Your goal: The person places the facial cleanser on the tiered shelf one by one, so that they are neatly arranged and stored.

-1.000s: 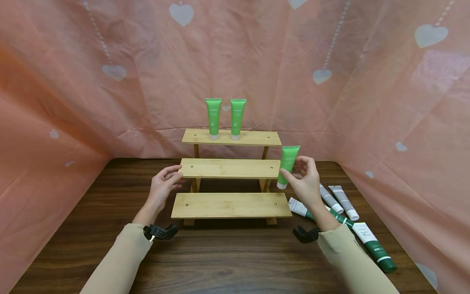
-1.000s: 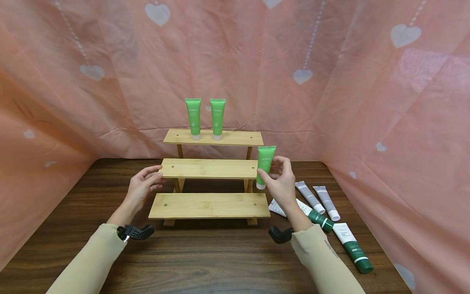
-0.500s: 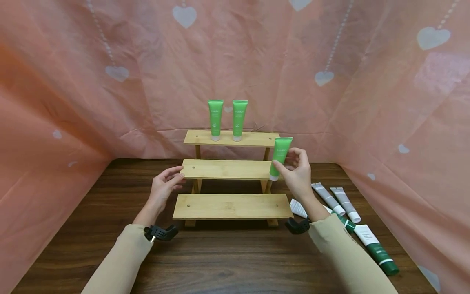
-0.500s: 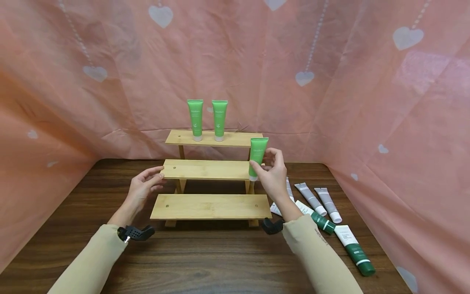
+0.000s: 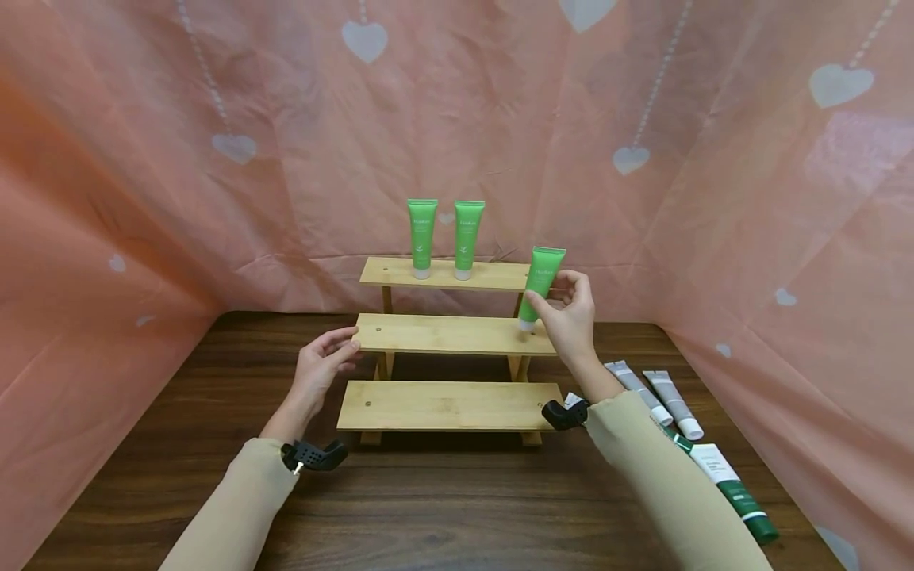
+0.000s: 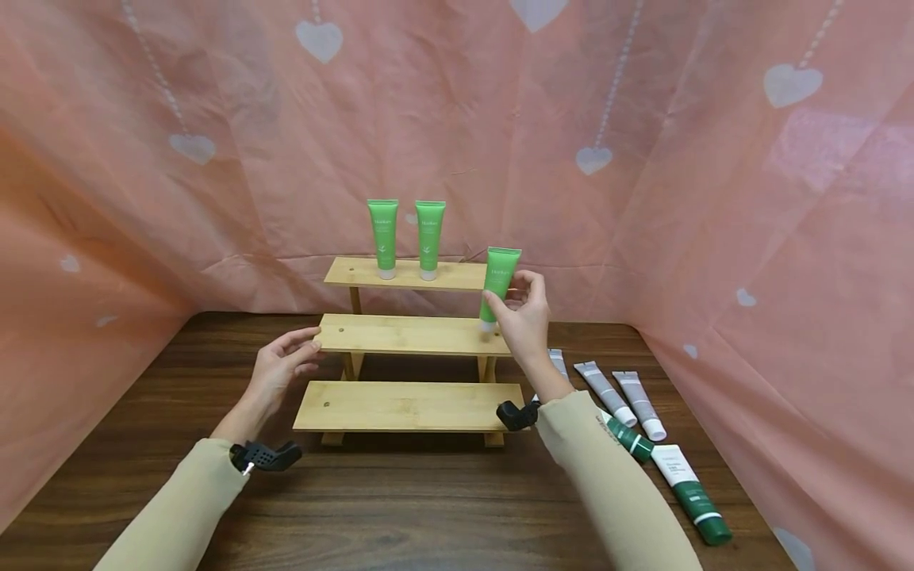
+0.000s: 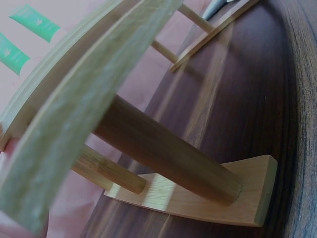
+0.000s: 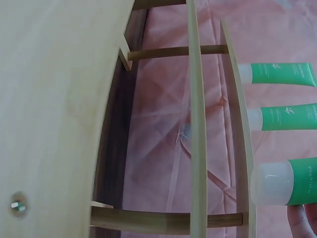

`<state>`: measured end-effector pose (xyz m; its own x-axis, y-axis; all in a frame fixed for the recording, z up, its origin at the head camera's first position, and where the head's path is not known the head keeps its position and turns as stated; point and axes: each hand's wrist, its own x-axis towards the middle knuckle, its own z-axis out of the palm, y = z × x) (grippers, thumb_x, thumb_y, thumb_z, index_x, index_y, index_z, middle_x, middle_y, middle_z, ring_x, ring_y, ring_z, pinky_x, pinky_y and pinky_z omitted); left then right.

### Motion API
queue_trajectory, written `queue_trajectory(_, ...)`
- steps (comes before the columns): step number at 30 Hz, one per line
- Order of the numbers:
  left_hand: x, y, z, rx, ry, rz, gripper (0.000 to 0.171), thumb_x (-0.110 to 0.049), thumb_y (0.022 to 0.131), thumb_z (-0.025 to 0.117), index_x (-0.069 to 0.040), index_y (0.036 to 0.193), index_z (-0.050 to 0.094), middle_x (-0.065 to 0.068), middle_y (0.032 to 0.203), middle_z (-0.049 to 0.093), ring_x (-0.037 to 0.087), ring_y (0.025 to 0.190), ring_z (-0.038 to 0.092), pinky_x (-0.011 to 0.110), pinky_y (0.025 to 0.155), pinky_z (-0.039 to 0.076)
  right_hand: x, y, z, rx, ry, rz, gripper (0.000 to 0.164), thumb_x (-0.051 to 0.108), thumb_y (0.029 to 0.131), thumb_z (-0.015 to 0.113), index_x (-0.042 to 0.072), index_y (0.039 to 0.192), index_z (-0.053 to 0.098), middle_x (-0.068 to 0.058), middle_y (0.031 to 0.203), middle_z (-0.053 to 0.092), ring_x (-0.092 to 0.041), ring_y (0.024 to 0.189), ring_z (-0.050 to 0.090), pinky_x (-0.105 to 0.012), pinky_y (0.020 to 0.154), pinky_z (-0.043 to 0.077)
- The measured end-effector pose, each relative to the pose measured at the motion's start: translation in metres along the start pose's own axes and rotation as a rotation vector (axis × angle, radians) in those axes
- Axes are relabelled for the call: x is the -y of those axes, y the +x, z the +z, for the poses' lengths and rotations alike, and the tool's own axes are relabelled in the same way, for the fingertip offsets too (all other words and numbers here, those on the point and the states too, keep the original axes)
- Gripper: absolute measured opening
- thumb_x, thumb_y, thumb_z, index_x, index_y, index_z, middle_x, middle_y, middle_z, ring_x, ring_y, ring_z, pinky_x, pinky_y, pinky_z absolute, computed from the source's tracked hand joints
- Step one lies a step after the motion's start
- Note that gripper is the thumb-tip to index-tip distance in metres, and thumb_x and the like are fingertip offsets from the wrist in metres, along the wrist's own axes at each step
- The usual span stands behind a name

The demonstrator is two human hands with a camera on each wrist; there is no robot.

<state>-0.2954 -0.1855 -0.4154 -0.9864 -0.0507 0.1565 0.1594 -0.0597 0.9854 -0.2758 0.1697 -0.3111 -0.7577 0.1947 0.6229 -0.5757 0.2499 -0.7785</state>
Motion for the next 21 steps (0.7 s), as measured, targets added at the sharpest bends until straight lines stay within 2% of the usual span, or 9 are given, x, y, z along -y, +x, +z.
queue_trajectory(6, -0.001, 0.0, 0.001, -0.003, -0.005, 0.014, 0.045, -0.02, 0.085, 0.069, 0.001, 0.123, 0.057, -0.004, 0.092, 0.065, 0.012, 0.079, 0.065, 0.027, 0.069, 0.053, 0.0, 0.012, 0.006, -0.017, 0.003, 0.01, 0.046, -0.006, 0.079, 0.069, -0.015, 0.114, 0.04, -0.027, 0.105, 0.051, -0.034, 0.089, 0.054, -0.024, 0.076, 0.049)
queue_trajectory(12, -0.002, 0.0, 0.002, -0.007, -0.013, 0.017, 0.044, -0.019, 0.085, 0.069, 0.001, 0.123, 0.057, -0.004, 0.09, 0.066, 0.012, 0.079, 0.065, 0.027, 0.068, 0.054, 0.0, 0.022, 0.01, -0.043, -0.014, 0.025, 0.047, -0.004, 0.079, 0.069, -0.014, 0.114, 0.039, -0.026, 0.103, 0.053, -0.032, 0.088, 0.055, -0.024, 0.073, 0.047)
queue_trajectory(18, 0.0, -0.001, 0.004, 0.0, -0.008, 0.007, 0.045, -0.021, 0.085, 0.069, 0.0, 0.123, 0.057, -0.004, 0.091, 0.066, 0.025, 0.088, 0.065, 0.029, 0.071, 0.054, -0.006, 0.032, 0.012, -0.046, -0.021, 0.04, 0.047, -0.002, 0.08, 0.07, -0.012, 0.115, 0.04, -0.025, 0.106, 0.054, -0.033, 0.091, 0.055, -0.029, 0.077, 0.046)
queue_trajectory(21, 0.001, -0.002, 0.004, -0.001, -0.008, -0.002, 0.045, -0.02, 0.085, 0.069, -0.001, 0.124, 0.057, -0.004, 0.09, 0.067, 0.027, 0.09, 0.064, 0.029, 0.071, 0.054, -0.017, 0.04, 0.014, -0.032, -0.022, 0.034, 0.048, 0.001, 0.08, 0.072, -0.01, 0.115, 0.041, -0.024, 0.107, 0.054, -0.034, 0.092, 0.055, -0.029, 0.077, 0.047)
